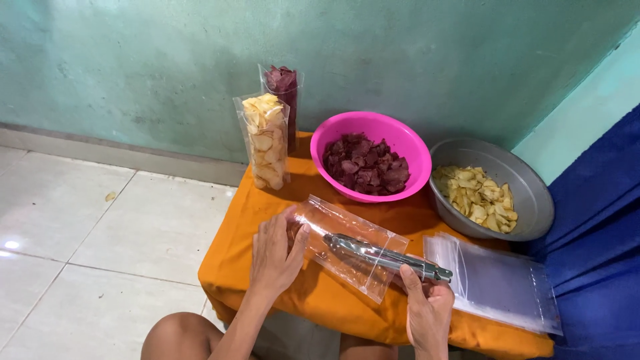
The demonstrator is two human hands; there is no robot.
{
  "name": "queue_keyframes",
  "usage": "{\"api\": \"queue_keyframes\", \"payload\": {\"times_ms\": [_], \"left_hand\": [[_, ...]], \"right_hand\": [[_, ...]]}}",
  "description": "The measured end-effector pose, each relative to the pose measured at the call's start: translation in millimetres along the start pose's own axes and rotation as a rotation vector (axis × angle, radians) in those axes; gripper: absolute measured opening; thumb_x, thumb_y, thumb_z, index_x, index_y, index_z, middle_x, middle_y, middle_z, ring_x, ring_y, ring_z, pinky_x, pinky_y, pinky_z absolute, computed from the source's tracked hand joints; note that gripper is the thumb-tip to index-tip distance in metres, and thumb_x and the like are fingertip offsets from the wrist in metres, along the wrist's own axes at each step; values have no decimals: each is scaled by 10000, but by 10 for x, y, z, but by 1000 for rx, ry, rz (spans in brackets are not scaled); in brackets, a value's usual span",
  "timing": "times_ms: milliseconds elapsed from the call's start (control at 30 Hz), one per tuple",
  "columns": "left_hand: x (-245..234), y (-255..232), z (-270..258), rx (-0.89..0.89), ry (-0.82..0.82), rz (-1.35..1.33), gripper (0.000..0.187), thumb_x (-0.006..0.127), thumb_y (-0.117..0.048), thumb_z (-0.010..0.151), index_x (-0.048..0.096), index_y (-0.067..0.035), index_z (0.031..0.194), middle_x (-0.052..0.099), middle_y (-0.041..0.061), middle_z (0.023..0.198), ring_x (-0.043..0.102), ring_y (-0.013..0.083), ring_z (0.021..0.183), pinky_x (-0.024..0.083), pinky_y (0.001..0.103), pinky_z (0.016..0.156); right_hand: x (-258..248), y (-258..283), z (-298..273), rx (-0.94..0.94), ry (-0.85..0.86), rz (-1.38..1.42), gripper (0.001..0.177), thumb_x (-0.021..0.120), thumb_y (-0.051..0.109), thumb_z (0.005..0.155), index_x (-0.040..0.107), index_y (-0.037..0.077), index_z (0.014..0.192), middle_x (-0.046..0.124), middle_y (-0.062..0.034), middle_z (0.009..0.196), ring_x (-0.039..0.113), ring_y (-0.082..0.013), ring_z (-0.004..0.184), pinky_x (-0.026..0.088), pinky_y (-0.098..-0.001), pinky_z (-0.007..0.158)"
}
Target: Fill plastic bags with chips using tongs
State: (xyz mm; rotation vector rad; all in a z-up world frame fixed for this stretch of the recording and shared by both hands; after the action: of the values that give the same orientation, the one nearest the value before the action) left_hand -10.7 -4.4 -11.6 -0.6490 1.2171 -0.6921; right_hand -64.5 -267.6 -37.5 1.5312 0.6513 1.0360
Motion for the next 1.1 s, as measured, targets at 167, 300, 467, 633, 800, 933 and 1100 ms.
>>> {"api": "queue_keyframes", "payload": {"times_ms": [167,300,467,633,800,933,1100], "left_hand": [[0,15,-9,19,-8,2,694,326,-632,968,502,-185,1469,646,-12,1211,541,228,1154,378,431,962],[-14,-23,-18,-8,10,-13,725,302,-654,957,496,-181,1471,632,-13,1303,526,217,1189,372,424,986],[-18,-61,-2,-11,8,-15,706,309,-649,958,511,-182,1448,619,-23,1359,530,217,1192,374,423,978],[-1,-92,32,-56,62,1,741,294,-667,942,467,-201,1491,640,-6,1372,506,223,1229,344,443,1007],[10,-88,82,-74,73,26,761,279,-684,930,473,-204,1488,658,17,1325,507,255,1219,352,464,990],[-4,-94,79,-63,66,19,770,287,-700,920,486,-205,1476,649,4,1341,516,245,1226,356,455,1001],[-9,-86,64,-94,71,-8,754,308,-681,925,499,-206,1478,660,7,1295,515,236,1228,342,449,1037]], "right_hand": [[-12,-13,-12,11,-20,-26,329,718,99,873,681,-58,1160,741,-204,1083,712,-298,987,583,-415,979],[15,70,-48,23,11,-56,260,710,106,890,695,-58,1091,761,-204,1049,730,-312,1009,582,-424,1016],[-32,-4,26,30,1,1,249,709,75,887,675,-61,1092,750,-218,1030,737,-333,963,612,-455,971],[-52,-48,44,51,-35,-4,254,719,74,875,691,-53,1092,762,-201,1064,728,-303,1023,583,-435,1026],[-54,-71,58,47,-53,22,291,702,25,880,673,-73,1153,735,-216,1045,708,-308,1001,579,-421,1001],[-30,-34,47,65,-35,42,279,693,17,878,672,-72,1141,740,-240,1088,721,-342,1006,599,-453,975],[-92,-86,74,54,-19,61,227,698,37,889,669,-57,1094,742,-216,1056,717,-330,1031,582,-460,1024]]}}
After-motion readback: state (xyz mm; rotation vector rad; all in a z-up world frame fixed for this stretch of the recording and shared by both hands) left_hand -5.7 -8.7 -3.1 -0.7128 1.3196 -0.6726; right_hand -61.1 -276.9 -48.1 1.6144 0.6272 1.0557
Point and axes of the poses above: each hand's wrist, its own z-axis towards the middle knuckle, its own x-axis out of the palm, y = z × x, the point moved 3 cm from there along z, towards the middle knuckle
